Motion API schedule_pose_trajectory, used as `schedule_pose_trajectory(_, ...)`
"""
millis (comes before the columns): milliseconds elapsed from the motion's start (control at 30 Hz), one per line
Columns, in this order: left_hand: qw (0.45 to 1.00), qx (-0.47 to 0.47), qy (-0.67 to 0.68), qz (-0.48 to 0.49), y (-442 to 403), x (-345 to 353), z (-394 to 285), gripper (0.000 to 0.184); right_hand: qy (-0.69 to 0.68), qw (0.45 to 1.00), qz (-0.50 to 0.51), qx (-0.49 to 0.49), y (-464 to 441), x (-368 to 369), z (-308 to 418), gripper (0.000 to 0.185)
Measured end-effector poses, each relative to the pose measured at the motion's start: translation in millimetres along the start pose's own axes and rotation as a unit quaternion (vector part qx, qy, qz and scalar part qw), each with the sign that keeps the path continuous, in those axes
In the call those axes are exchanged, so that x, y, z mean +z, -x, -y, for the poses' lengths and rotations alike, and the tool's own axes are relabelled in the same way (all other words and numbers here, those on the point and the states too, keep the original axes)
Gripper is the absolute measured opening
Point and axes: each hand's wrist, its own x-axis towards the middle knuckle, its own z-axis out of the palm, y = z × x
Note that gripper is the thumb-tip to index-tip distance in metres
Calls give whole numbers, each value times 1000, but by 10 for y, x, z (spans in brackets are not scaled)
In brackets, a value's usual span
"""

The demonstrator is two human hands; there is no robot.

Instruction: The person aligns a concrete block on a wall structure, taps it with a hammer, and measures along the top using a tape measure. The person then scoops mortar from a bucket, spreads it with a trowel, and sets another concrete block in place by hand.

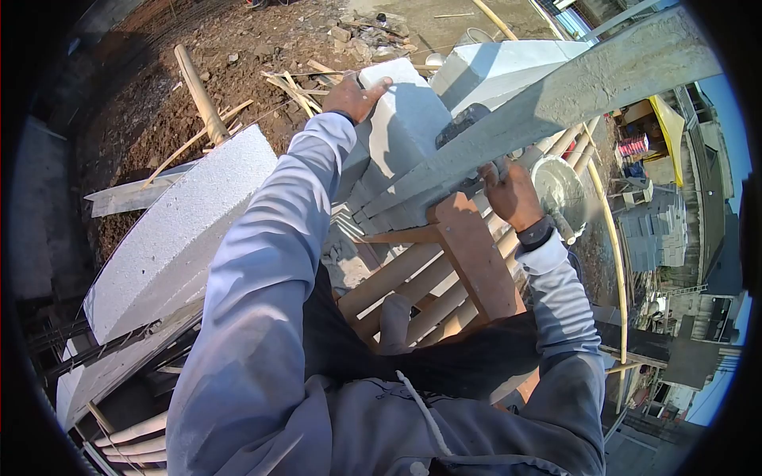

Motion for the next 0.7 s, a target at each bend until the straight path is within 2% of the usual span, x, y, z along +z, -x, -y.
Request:
schedule_pose_trajectory(67,1000,-6,6,3,32,-12,-39,89,-10,1000,-17,-14,4,10,-10,27)
schedule_pose_trajectory(167,1000,-3,14,-1,26,-3,-48,89,2,999,-13,35,-23,-45,-8,23)
schedule_pose_trajectory(233,1000,-6,4,4,-3,25,-17,89,-68,995,-34,67,-52,-148,118,22)
schedule_pose_trajectory(300,1000,-12,-6,2,-5,41,0,88,-99,992,-59,45,-68,-198,226,22)
schedule_pose_trajectory(367,1000,-10,-1,1,-8,20,-14,88,-88,991,-91,-34,-91,-212,286,24)
schedule_pose_trajectory(467,1000,-1,15,3,18,29,-21,88,128,991,-10,-18,-32,12,82,27)
schedule_pose_trajectory(567,1000,-15,2,16,79,-44,-62,90,70,997,-31,-2,-37,13,118,30)
schedule_pose_trajectory(600,999,-28,-3,33,108,-81,-113,91,48,996,-63,-26,-42,52,93,27)
schedule_pose_trajectory(700,998,-40,10,44,128,-101,-150,95,6,998,-53,-42,-45,5,100,23)
